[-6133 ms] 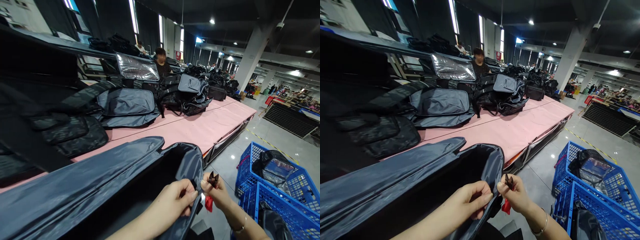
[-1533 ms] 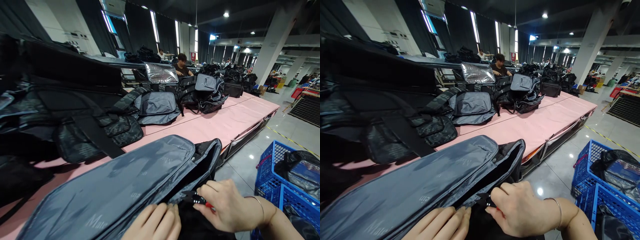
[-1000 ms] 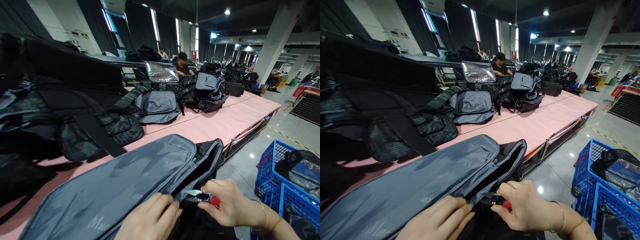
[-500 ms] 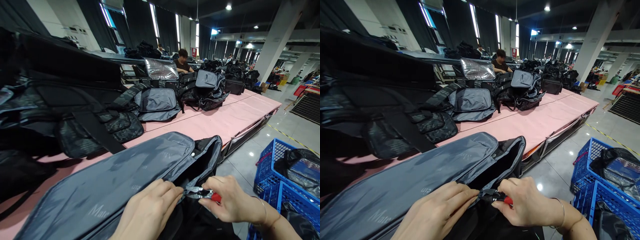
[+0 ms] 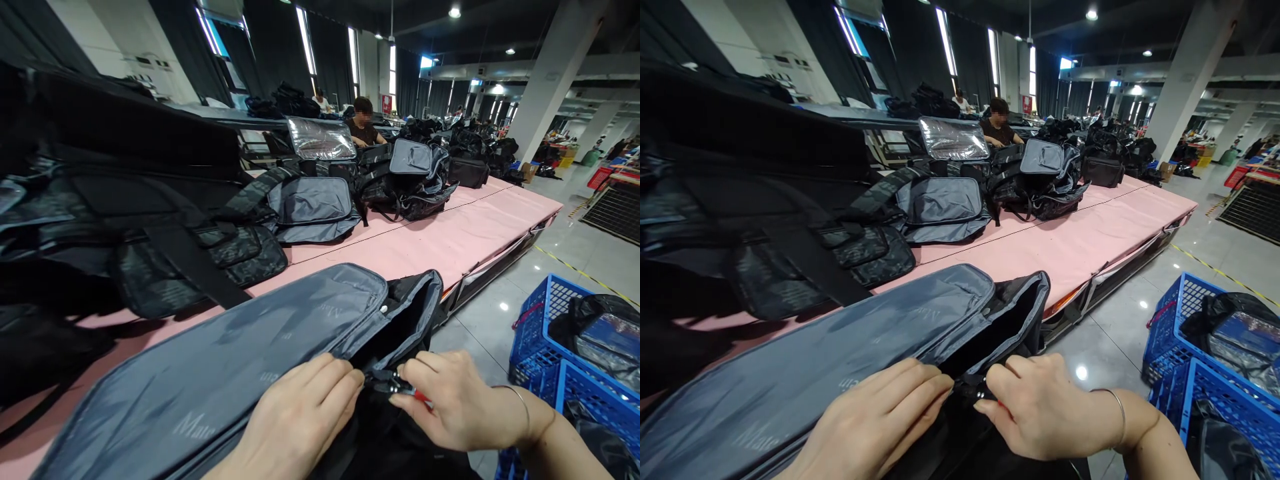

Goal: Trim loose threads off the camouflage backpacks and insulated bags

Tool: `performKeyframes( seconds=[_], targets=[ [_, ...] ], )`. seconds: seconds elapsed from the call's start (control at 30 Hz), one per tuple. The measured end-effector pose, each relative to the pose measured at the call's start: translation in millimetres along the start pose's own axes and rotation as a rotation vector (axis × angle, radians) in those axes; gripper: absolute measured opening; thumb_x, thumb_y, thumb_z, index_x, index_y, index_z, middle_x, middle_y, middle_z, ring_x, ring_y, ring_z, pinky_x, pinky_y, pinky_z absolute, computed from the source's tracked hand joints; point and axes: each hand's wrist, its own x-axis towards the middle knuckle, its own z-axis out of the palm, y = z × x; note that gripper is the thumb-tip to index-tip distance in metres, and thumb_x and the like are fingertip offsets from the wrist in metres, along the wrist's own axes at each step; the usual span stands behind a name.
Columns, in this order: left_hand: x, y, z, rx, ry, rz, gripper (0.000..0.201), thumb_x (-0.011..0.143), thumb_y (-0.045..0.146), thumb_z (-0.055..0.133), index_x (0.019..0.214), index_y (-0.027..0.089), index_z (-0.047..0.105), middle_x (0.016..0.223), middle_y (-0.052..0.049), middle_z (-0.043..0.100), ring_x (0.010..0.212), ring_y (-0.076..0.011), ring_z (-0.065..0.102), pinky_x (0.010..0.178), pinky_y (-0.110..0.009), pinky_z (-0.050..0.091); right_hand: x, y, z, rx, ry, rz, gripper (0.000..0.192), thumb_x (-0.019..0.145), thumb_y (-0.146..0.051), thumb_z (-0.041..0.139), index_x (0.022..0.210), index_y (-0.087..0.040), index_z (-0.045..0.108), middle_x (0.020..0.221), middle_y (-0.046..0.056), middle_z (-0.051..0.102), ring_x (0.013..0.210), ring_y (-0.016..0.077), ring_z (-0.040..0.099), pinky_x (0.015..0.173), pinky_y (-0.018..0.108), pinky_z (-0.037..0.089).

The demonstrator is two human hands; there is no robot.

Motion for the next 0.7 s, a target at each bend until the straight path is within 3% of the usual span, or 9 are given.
performKeyframes(
  seconds=[0.3,0.7],
  targets=[
    [-5.7,-2.8,5.5,-0.004,0.041,-0.018,0.021,0.091,0.019,0.037,0.08,0.019,0.056,0.068,0.001,0.055,0.059,-0.0122,0.051,0.055,-0.025,0.04,17.9,-10.1,-30.0,-0.183,-0.156,-0.078,0.015,0.092,-0.033,0.04,0.082,-0.022,0.042,0.071,-0.002,0.056,0.051,0.0135,0.048,0.046,0.027,0.018],
    [-8.5,-3.6,4.4,-0.003,-0.006,-0.035,0.022,0.091,0.02,0.036,0.081,0.02,0.055,0.07,0.0,0.056,0.06,-0.0123,0.051,0.055,-0.024,0.039,28.5,-19.0,-39.2,-0.25,-0.208,-0.131,0.01,0.091,-0.025,0.042,0.081,-0.021,0.043,0.071,0.0,0.059,0.05,0.014,0.052,0.045,0.026,0.018]
  ],
)
